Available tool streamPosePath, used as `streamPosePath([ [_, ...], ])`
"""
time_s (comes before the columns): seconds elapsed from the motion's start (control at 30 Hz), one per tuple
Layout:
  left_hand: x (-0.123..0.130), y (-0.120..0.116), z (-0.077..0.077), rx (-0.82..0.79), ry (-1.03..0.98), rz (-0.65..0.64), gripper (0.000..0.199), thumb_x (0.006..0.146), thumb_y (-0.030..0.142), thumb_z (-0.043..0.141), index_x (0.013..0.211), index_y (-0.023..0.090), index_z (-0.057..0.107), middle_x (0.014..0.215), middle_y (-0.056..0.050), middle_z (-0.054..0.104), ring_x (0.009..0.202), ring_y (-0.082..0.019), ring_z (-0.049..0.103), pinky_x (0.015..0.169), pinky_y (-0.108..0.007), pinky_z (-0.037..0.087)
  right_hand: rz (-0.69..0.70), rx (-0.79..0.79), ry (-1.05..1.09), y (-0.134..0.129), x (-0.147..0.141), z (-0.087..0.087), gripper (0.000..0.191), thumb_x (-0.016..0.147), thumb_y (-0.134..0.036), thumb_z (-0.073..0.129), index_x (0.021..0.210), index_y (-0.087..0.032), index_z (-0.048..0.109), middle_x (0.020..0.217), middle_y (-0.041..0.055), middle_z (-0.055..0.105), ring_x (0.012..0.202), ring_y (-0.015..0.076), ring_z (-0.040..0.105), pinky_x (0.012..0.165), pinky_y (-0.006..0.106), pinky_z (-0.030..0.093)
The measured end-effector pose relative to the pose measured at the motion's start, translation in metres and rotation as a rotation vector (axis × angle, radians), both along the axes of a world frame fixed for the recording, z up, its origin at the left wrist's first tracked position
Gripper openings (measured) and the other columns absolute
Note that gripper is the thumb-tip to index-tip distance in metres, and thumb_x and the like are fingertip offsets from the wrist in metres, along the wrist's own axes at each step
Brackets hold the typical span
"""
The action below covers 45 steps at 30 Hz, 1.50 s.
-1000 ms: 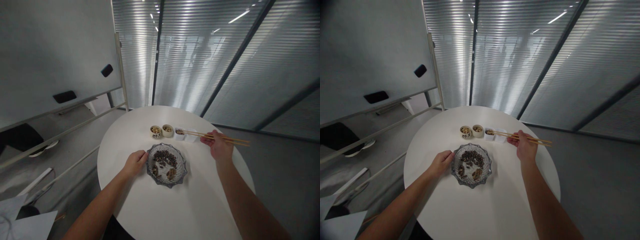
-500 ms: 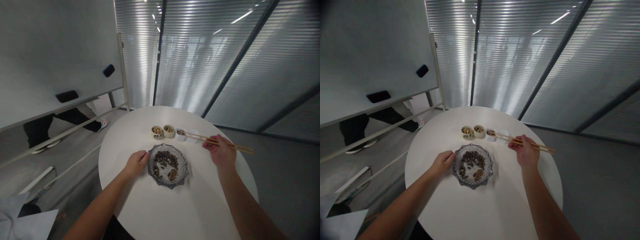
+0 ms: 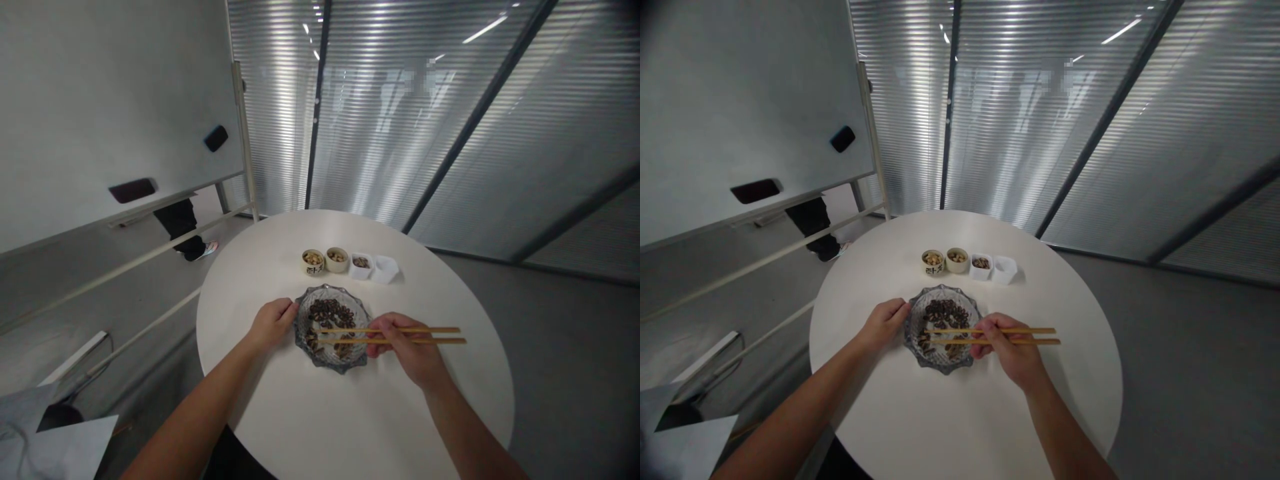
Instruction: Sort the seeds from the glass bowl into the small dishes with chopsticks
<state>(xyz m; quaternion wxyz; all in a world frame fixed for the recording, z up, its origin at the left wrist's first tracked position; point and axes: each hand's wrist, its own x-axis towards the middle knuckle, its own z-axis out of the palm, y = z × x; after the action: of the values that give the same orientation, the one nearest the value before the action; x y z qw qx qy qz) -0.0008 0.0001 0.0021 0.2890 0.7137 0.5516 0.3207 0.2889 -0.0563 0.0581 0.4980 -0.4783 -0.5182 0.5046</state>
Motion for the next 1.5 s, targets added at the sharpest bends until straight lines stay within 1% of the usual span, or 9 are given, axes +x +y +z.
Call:
streamPosePath([
  [0.23, 0.0, 0.001, -0.003, 0.003, 0.002, -0.009, 0.046, 0.098, 0.051, 0.039, 0.068, 0.02, 0.054, 0.067, 0.0, 0.054, 0.066, -0.014, 0.048, 0.064, -0.027, 0.035, 0.002, -0.02, -0.004, 0.001, -0.01, 0.0, 0.045, 0.078, -0.061, 0.079, 0.076, -0.016, 0.073, 0.06, 0.009, 0.074, 0.049, 0.0232, 0.071, 0.048, 0.033, 0.062],
  [0.43, 0.0, 0.002, -0.005, 0.004, 0.021, -0.009, 0.047, 0.098, 0.052, 0.038, 0.068, 0.02, 0.053, 0.067, 0.0, 0.055, 0.067, -0.014, 0.048, 0.064, -0.027, 0.034, -0.007, -0.055, -0.019, 0.001, -0.013, -0.006, 0.047, 0.077, -0.063, 0.078, 0.08, -0.017, 0.074, 0.061, 0.0096, 0.075, 0.051, 0.0246, 0.072, 0.05, 0.035, 0.063],
  [0.63, -0.001, 0.001, -0.003, 0.002, 0.02, -0.009, 0.046, 0.098, 0.052, 0.038, 0.068, 0.02, 0.052, 0.067, 0.0, 0.055, 0.067, -0.014, 0.048, 0.064, -0.027, 0.034, -0.01, -0.018, 0.013, -0.001, -0.014, -0.006, 0.043, 0.081, -0.06, 0.076, 0.077, -0.017, 0.073, 0.061, 0.0076, 0.074, 0.048, 0.0225, 0.071, 0.046, 0.032, 0.061],
  [0.77, -0.001, 0.001, -0.001, 0.001, 0.011, -0.014, 0.046, 0.098, 0.051, 0.039, 0.067, 0.02, 0.051, 0.067, 0.0, 0.053, 0.067, -0.014, 0.048, 0.064, -0.027, 0.034, -0.035, -0.034, 0.06, -0.001, -0.016, -0.004, 0.044, 0.078, -0.06, 0.079, 0.076, -0.017, 0.072, 0.062, 0.0073, 0.074, 0.046, 0.0213, 0.07, 0.044, 0.031, 0.061],
  [1.0, -0.001, 0.001, 0.0, -0.002, 0.004, -0.02, 0.045, 0.099, 0.05, 0.039, 0.067, 0.02, 0.049, 0.067, 0.001, 0.052, 0.066, -0.014, 0.046, 0.063, -0.027, 0.033, -0.05, -0.077, 0.052, 0.003, -0.019, -0.007, 0.046, 0.073, -0.061, 0.082, 0.076, -0.016, 0.073, 0.064, 0.0091, 0.075, 0.051, 0.0235, 0.073, 0.05, 0.034, 0.064],
  [1.33, 0.0, 0.0, 0.0, -0.008, -0.006, -0.009, 0.045, 0.098, 0.05, 0.04, 0.067, 0.02, 0.052, 0.066, 0.0, 0.052, 0.066, -0.014, 0.047, 0.063, -0.027, 0.033, -0.09, -0.017, 0.015, 0.003, -0.022, -0.01, 0.045, 0.075, -0.061, 0.081, 0.073, -0.016, 0.076, 0.061, 0.0094, 0.075, 0.051, 0.025, 0.073, 0.051, 0.035, 0.065],
  [1.5, 0.0, 0.001, -0.002, -0.024, -0.001, -0.006, 0.045, 0.098, 0.05, 0.04, 0.067, 0.019, 0.053, 0.066, 0.0, 0.052, 0.066, -0.014, 0.045, 0.061, -0.027, 0.032, -0.117, -0.015, 0.061, 0.003, -0.018, -0.017, 0.043, 0.075, -0.059, 0.082, 0.074, -0.016, 0.076, 0.062, 0.0087, 0.075, 0.051, 0.025, 0.073, 0.051, 0.036, 0.065],
])
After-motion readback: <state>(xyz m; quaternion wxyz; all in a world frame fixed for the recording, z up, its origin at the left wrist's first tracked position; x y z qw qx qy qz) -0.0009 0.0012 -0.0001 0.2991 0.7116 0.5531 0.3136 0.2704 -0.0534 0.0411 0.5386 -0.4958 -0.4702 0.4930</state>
